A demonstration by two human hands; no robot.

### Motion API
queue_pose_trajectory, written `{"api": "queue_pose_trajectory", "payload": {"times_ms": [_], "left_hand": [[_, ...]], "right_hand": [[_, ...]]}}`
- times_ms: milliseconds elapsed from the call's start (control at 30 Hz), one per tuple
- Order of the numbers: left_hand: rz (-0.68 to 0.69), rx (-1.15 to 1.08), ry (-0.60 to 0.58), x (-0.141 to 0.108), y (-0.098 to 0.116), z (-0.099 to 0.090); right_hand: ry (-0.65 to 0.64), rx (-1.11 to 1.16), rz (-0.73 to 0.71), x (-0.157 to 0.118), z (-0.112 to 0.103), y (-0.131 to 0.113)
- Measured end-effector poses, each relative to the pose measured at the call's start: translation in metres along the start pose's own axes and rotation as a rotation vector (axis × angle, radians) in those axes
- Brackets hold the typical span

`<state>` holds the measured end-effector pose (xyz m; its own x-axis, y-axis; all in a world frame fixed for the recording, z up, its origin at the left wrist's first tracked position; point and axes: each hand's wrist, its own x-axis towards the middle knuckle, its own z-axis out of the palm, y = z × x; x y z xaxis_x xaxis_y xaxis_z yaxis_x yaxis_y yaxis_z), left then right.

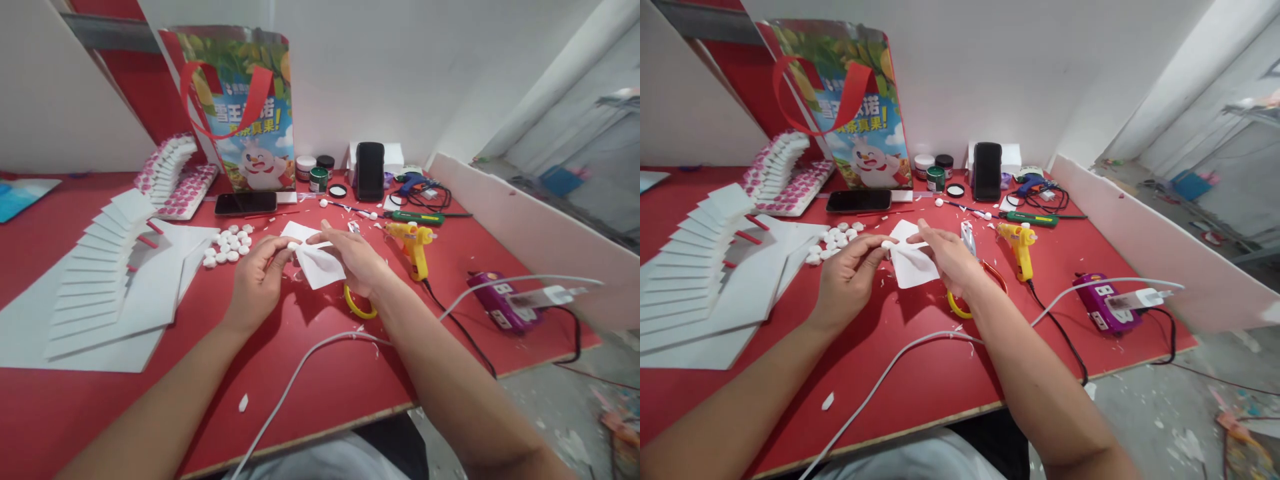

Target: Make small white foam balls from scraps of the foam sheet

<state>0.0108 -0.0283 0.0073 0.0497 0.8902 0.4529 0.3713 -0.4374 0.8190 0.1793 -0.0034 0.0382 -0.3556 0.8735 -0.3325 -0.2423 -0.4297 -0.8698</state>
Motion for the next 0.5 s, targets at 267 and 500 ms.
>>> {"api": "queue_pose_trajectory", "payload": {"times_ms": [267,500], "left_hand": [[0.026,0.025,0.011,-0.001,-0.003,0.0],[-0.114,-0.069,0.017,-0.004,-0.001,0.004]], "right_hand": [[-0.098,-0.299,-0.163,-0.005,0.002,0.007],[0.065,-1.038,-0.566,0.0,0.004,0.016]]}}
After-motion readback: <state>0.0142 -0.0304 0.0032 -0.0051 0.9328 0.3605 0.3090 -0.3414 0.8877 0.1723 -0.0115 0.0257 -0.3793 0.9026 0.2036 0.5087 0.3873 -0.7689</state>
